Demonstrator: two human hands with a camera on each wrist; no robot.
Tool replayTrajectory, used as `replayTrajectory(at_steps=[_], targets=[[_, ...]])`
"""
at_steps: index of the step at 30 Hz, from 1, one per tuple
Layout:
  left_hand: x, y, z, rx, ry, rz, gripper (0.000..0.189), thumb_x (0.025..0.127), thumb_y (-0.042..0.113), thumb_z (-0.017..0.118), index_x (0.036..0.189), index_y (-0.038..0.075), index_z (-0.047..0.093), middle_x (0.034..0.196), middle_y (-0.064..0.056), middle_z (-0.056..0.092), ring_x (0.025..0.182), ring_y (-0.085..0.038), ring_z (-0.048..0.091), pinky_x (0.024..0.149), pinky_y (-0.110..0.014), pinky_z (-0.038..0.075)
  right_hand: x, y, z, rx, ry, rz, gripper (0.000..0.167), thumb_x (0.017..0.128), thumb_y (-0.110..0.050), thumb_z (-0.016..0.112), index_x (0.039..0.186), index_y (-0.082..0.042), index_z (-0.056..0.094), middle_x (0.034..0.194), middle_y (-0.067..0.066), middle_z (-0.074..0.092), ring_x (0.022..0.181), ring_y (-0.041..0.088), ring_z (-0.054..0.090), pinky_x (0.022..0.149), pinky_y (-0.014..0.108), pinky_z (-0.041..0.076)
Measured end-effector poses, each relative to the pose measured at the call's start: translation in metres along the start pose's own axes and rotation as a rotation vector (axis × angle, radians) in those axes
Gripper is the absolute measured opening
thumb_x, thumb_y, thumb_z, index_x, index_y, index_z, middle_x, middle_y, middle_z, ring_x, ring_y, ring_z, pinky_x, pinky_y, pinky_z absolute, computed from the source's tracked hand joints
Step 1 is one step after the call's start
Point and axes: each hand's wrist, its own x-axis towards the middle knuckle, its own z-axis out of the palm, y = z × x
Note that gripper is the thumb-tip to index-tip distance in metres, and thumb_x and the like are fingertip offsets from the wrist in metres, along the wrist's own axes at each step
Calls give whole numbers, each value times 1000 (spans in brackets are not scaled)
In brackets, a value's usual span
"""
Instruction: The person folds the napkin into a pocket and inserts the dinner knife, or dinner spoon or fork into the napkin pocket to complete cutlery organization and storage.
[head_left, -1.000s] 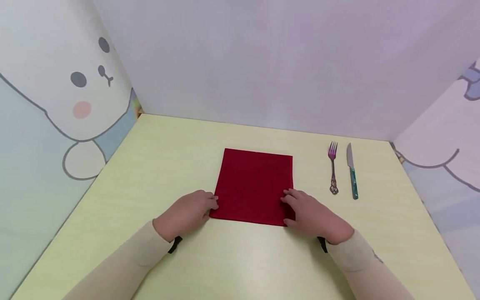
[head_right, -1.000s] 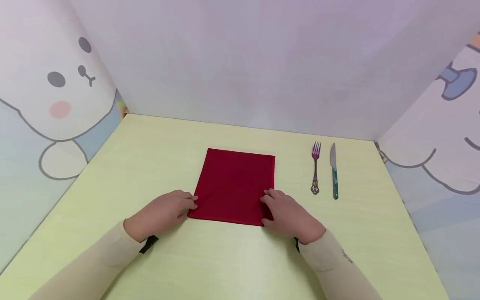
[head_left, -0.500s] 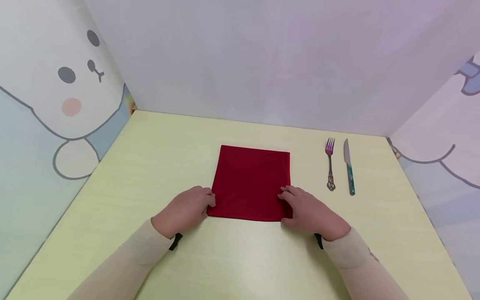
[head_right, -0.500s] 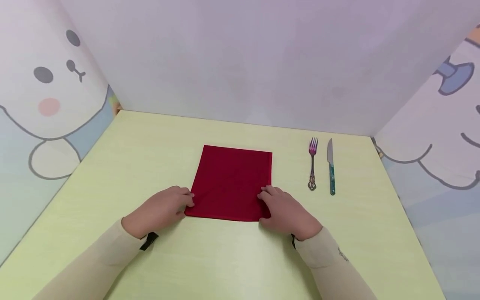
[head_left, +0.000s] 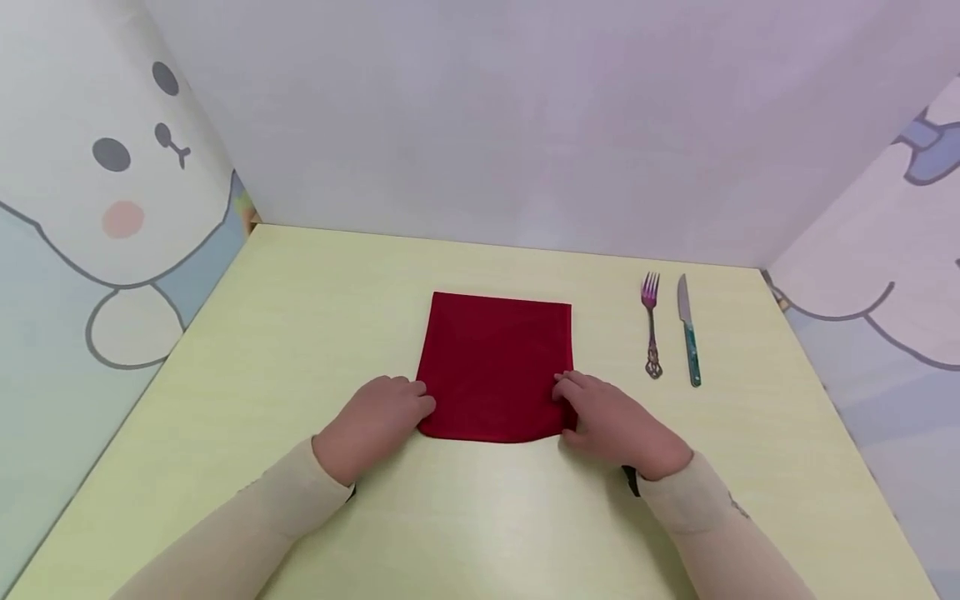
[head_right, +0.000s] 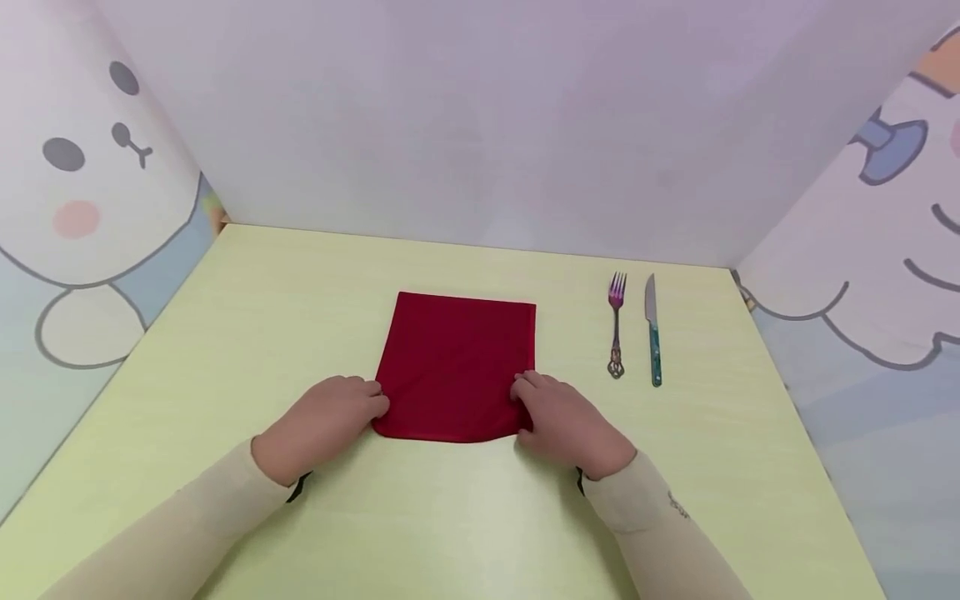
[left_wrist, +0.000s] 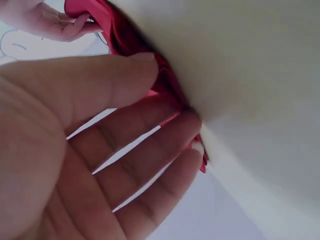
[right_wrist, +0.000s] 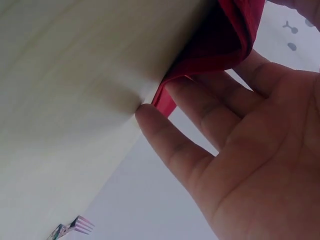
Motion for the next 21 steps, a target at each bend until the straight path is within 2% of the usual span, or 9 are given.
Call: replayTrajectory(at_steps=[2, 4, 9, 11, 15, 16, 18, 21], targets=[[1, -1, -3, -20, -15, -1, 32, 77, -8, 74, 71, 16, 53, 67, 5, 42, 58, -12, 43, 57, -24, 40, 0, -1, 1, 3, -3, 1, 39, 85, -15, 81, 119, -4, 64, 144, 19, 56, 130, 38, 56, 103, 48, 51], [1, -4, -6, -106, -49, -36, 30, 82, -7, 70, 73, 16, 53, 67, 7, 45, 59, -11, 45, 59, -24, 42, 0, -3, 2, 8, -4, 4, 38, 84, -17, 82, 115, -5, 64, 145, 19, 55, 130, 38, 55, 103, 47, 51], [2, -18, -10, -431, -125, -174, 18, 93, -1, 59, 90, 16, 64, 83, 12, 60, 72, -7, 56, 71, -27, 51, -1, -6, 1, 38, -26, 42, 52, 80, -37, 88, 118, -9, 65, 149, 16, 52, 133, 38, 53, 104, 47, 50], [3, -24, -11, -575, -146, -221, 16, 95, 2, 57, 97, 15, 66, 89, 10, 65, 74, -9, 59, 72, -31, 52, -1, -6, 1, 48, -38, 60, 59, 78, -45, 90, 119, -11, 65, 150, 15, 51, 134, 39, 51, 106, 47, 49], [6, -35, -8, -830, -146, -299, 12, 99, 5, 57, 103, 13, 65, 94, 5, 72, 78, -11, 65, 74, -35, 53, 0, -5, -2, 44, -64, 76, 61, 77, -47, 90, 120, -11, 65, 152, 15, 49, 134, 38, 51, 107, 48, 47], [6, -37, -7, -869, -142, -315, 10, 99, 6, 58, 103, 13, 65, 95, 5, 72, 81, -12, 67, 75, -35, 54, 0, -5, -3, 41, -68, 71, 58, 78, -44, 90, 119, -11, 65, 152, 15, 50, 133, 38, 52, 107, 48, 47], [8, -42, -4, -891, -124, -305, 14, 98, 3, 61, 106, 13, 67, 100, 5, 72, 90, -13, 67, 79, -35, 55, 1, -3, -4, 35, -71, 59, 51, 81, -37, 89, 118, -9, 66, 151, 15, 50, 132, 38, 54, 106, 48, 48], [10, -46, -3, -831, -114, -272, 28, 94, -3, 60, 109, 17, 73, 103, 9, 71, 95, -12, 66, 83, -33, 55, 2, -1, -5, 25, -69, 40, 40, 85, -28, 86, 114, -9, 67, 149, 15, 53, 132, 36, 55, 105, 46, 49]])
